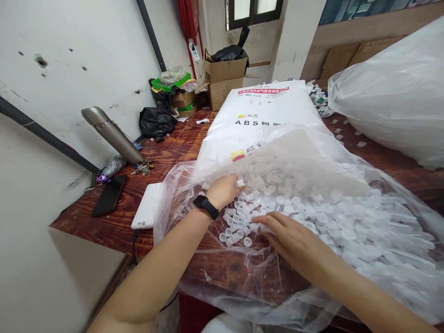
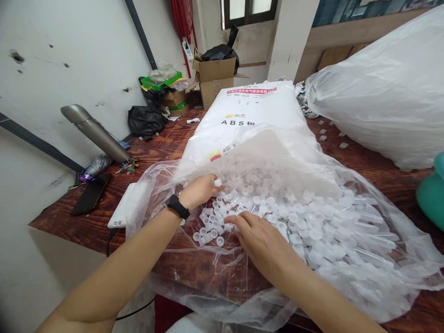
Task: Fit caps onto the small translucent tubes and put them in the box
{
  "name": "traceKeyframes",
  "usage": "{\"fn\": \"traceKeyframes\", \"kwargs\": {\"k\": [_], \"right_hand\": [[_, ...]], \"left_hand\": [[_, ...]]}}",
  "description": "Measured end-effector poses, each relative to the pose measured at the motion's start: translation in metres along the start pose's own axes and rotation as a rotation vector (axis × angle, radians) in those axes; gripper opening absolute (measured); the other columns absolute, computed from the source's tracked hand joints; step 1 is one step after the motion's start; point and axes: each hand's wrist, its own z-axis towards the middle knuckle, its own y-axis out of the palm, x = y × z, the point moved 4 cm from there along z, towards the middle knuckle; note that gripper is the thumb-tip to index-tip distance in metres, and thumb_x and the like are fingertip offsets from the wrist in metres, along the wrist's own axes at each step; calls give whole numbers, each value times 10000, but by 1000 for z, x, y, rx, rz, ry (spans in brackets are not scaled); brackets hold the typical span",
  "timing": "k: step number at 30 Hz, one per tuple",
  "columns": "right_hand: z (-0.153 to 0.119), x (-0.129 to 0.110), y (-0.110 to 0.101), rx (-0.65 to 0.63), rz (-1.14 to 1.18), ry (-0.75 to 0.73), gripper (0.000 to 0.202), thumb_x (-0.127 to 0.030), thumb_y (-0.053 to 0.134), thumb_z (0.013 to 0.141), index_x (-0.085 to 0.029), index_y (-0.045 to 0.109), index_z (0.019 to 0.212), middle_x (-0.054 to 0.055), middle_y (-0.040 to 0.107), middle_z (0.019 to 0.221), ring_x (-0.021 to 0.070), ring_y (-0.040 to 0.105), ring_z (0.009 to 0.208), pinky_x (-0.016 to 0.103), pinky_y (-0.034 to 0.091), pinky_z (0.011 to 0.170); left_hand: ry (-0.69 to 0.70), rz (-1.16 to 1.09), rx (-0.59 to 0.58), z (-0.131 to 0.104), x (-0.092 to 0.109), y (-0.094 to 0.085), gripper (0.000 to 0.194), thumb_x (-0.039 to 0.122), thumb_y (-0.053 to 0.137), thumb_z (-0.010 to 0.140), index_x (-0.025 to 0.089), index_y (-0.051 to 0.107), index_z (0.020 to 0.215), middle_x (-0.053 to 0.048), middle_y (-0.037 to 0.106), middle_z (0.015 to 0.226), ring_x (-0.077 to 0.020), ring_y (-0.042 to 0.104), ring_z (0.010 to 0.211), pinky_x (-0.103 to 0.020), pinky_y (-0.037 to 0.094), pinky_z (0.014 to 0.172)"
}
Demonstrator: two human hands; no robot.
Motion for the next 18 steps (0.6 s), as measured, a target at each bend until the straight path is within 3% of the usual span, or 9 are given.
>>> {"fn": "traceKeyframes", "kwargs": {"k": [3,7,10,14,18], "right_hand": [[-1,2,-12,30,92,69,284,-210,434,1082,-273,558,1329,82,697,1187,209,754,1012,344,619,830],[-6,10,-21,89,249,147,235,-307,493,1075,-305,614,1277,67,711,1166,220,734,1045,346,605,872],[-9,17,-24,133,262,203,261,-372,531,1066,-302,626,1298,77,732,1145,233,735,987,357,617,838],[-8,16,-26,170,253,192,298,-348,559,1048,-308,626,1335,66,752,1132,240,738,1001,382,612,889],[-6,5,-30,215,378,133,279,-283,582,1038,-353,660,1296,31,745,1141,207,740,1042,331,609,912]], "left_hand": [[12,38,-16,-6,-1,-1,266,345,693,994,162,687,1187,-92,704,1224,-251,694,1083,-481,585,952],[50,-9,47,-25,0,-8,155,260,653,1002,143,672,1102,-123,695,1226,-279,664,1145,-449,515,1023],[100,-102,76,-50,6,-13,218,363,568,1051,176,623,1148,-83,716,1188,-253,673,1110,-359,512,970],[139,-326,3,-89,17,-8,259,464,601,1024,221,656,1093,8,756,1007,-199,703,907,-274,525,791],[143,-535,-56,-119,24,4,236,429,650,1006,255,729,1144,14,776,1113,-198,707,1001,-278,514,905]]}}
